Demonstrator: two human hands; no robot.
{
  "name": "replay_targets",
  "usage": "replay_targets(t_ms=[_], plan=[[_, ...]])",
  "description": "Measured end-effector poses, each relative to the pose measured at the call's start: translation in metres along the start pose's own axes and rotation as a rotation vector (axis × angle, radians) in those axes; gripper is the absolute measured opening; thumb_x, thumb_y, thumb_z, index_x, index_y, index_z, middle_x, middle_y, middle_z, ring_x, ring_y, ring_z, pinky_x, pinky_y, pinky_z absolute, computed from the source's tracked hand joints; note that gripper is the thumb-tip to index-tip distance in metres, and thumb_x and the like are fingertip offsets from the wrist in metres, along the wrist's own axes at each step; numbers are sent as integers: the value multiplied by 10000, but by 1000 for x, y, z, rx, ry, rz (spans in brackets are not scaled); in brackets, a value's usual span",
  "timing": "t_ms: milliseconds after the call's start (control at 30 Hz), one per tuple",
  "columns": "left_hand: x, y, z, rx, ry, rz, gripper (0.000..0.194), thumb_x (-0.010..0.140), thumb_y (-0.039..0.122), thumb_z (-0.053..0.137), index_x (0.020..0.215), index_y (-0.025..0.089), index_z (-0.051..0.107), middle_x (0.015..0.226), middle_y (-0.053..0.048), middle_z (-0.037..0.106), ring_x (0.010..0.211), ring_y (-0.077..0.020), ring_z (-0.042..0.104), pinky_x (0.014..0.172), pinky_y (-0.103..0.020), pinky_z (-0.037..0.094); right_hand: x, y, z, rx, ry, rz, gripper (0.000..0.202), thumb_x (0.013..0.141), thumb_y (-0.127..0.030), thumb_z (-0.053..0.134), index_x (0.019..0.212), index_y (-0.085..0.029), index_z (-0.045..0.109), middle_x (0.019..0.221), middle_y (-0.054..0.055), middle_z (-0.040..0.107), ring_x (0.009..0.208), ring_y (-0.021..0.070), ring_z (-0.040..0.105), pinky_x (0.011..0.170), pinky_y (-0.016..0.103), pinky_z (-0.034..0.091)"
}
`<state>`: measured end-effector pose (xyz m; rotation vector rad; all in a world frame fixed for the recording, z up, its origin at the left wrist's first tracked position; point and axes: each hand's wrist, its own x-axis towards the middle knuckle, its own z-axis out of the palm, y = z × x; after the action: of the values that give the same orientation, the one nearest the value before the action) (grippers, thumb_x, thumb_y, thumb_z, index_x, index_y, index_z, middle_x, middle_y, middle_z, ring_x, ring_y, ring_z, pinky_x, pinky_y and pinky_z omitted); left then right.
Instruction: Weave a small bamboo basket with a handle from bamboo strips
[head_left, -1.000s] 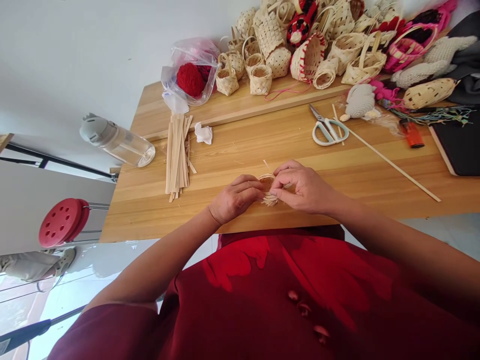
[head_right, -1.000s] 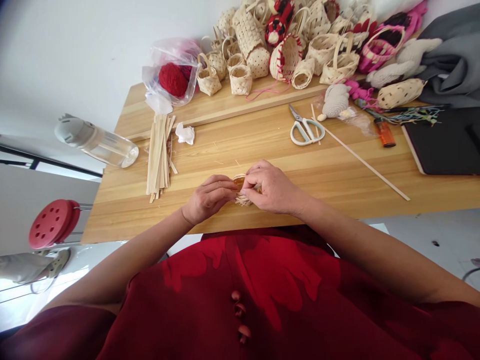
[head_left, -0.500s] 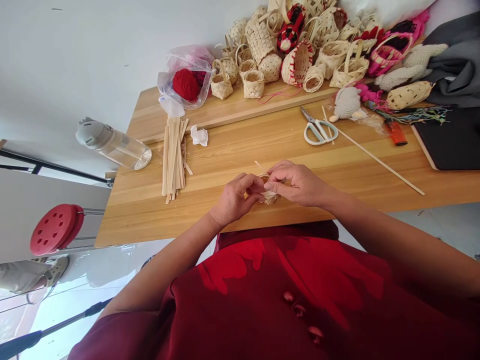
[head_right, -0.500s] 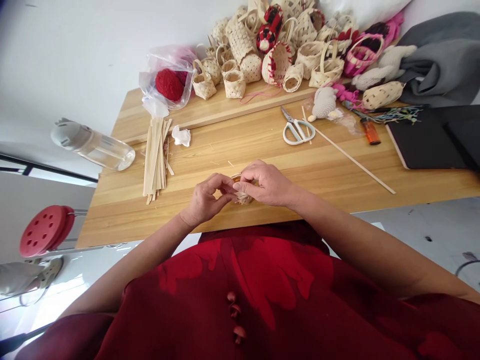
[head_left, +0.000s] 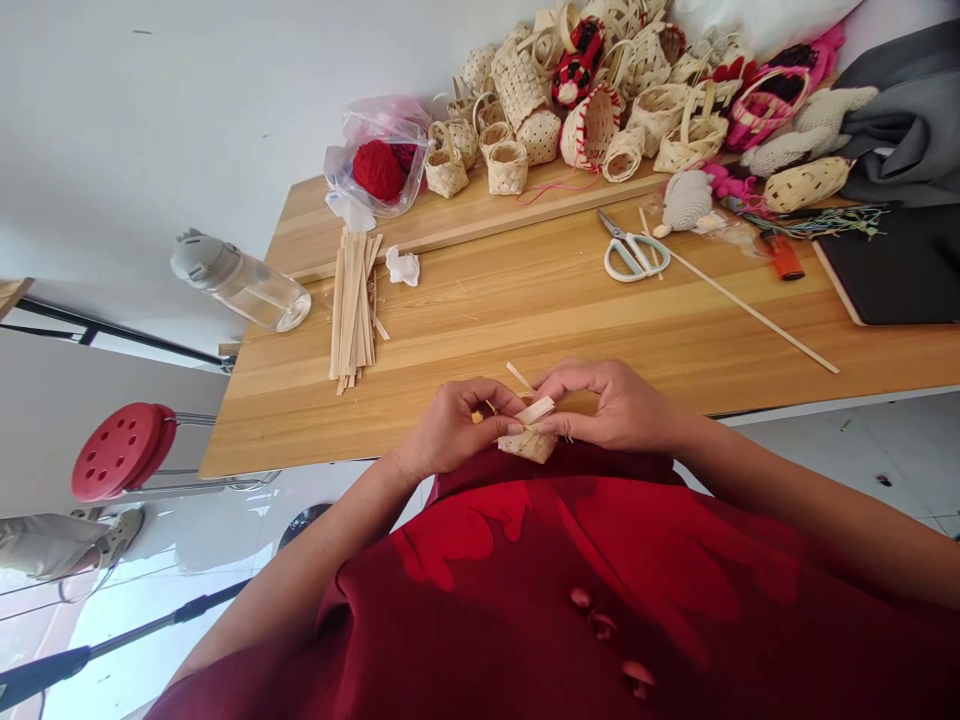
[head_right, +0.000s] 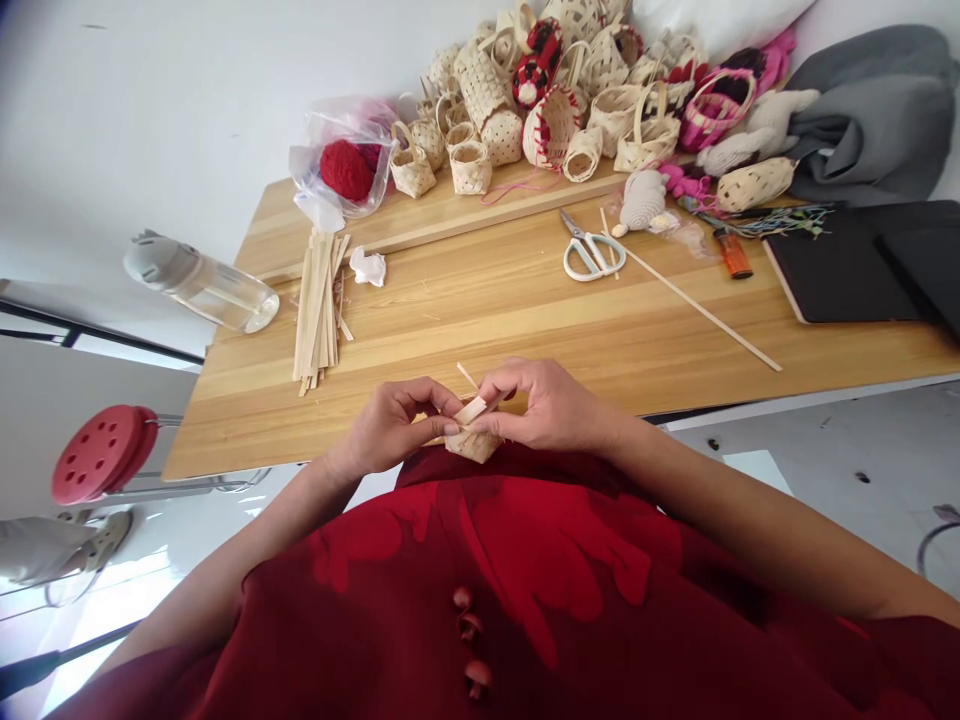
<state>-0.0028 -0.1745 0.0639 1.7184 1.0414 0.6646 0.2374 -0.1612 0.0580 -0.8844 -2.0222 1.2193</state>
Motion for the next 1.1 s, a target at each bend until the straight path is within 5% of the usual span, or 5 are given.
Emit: replay_targets(t_ms=[300,467,633,900,1100], plan=[[-23,-2,13,37,52,8,100,798,206,798,769,160,714,761,-29,721,706,-135,641,658,-251,534,-13,-16,22,10,57,68,107,823,-243,701,720,-219,715,869,41,769,974,235,713,887,347,524],[-32,-15,18,245,180,462,88,903,110,691,888,182,740,836,-48,749,784,-140,670,734,-267,551,-16,-17,28,97,79,200,137,835,-283,673,724,-203,686,872,52,769,941,234,714,810,323,527],[-43,-8,7,567,19,731,188,935,155,676,1114,187,720,1065,-107,765,910,-175,694,780,-293,581,-17,-19,36,65,103,234,165,816,-309,672,695,-198,650,879,71,765,849,229,701,743,328,522],[-51,3,0,124,26,425,82,861,228,793,919,170,797,894,-84,783,812,-150,744,745,-242,596,-14,-27,44,42,68,196,128,792,-250,666,678,-191,671,886,76,761,876,226,691,757,322,510],[-46,7,-1,60,-15,183,125,867,277,783,846,157,810,835,-81,774,725,-141,694,658,-240,535,-11,-26,45,87,74,250,129,794,-252,659,680,-192,657,866,82,754,848,232,683,709,315,493]])
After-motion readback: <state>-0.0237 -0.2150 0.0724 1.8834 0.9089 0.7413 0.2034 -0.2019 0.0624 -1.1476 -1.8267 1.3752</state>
